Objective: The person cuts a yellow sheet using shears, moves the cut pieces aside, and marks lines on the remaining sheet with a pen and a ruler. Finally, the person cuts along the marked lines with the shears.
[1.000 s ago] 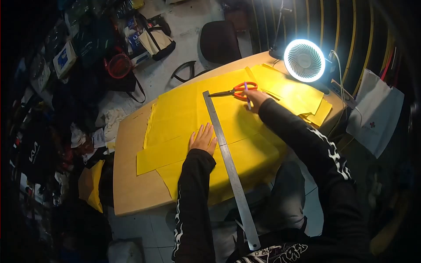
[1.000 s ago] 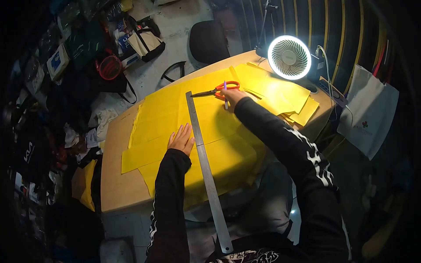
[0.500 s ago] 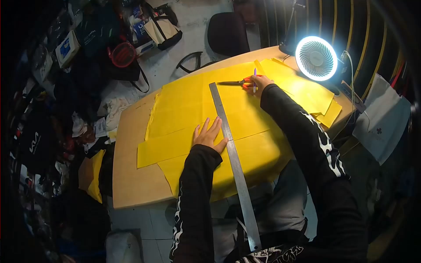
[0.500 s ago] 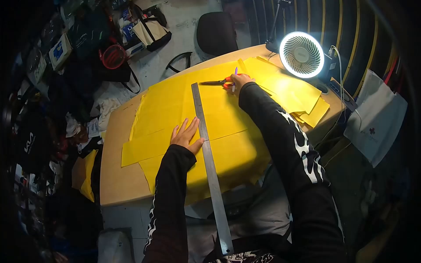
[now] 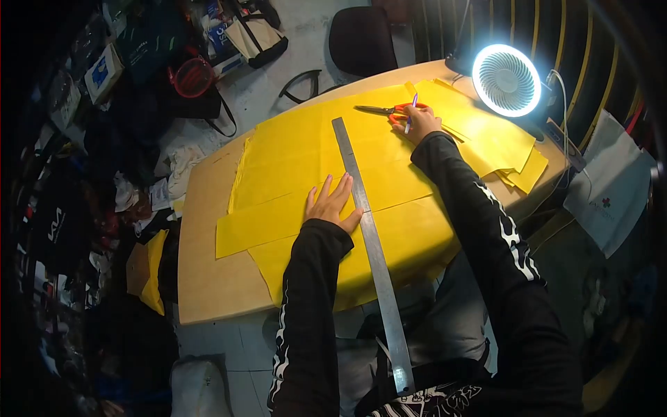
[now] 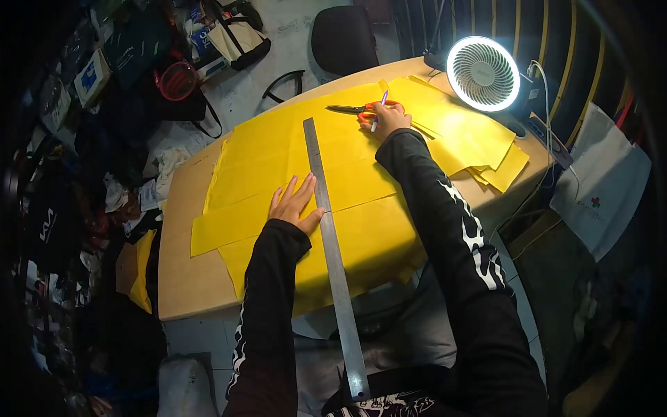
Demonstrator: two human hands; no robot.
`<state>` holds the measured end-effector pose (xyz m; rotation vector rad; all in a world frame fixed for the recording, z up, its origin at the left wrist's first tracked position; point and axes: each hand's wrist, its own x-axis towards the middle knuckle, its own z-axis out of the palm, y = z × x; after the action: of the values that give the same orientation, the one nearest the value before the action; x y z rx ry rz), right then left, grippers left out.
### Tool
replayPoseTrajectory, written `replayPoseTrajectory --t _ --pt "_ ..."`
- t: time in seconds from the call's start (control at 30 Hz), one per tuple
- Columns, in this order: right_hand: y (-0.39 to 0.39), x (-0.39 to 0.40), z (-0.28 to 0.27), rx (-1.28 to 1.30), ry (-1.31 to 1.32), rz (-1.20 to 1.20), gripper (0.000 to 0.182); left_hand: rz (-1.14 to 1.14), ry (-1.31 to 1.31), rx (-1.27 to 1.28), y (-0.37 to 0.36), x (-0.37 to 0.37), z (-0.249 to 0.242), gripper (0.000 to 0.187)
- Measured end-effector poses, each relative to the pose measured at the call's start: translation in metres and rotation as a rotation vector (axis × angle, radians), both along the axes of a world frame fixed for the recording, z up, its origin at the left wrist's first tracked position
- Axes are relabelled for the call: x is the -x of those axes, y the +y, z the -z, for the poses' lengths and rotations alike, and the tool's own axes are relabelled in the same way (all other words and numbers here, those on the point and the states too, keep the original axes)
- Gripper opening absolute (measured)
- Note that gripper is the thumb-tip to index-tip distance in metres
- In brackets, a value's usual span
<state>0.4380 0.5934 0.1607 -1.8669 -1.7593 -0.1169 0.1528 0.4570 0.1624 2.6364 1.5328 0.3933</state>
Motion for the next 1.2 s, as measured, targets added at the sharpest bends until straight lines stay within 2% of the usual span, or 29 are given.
replayPoseTrajectory --t 0.9,1.2 --pt "0.001 -0.0047 0.0044 -0.002 0.055 -0.032 0.053 0.008 -0.012 -0.007 0.002 0.0008 0.0022 0.072" --pt "-0.0016 -0.0035 0.0032 -0.018 0.052 -0.023 0.051 0.001 0.085 -0.013 -0.006 -0.004 -0.0046 0.068"
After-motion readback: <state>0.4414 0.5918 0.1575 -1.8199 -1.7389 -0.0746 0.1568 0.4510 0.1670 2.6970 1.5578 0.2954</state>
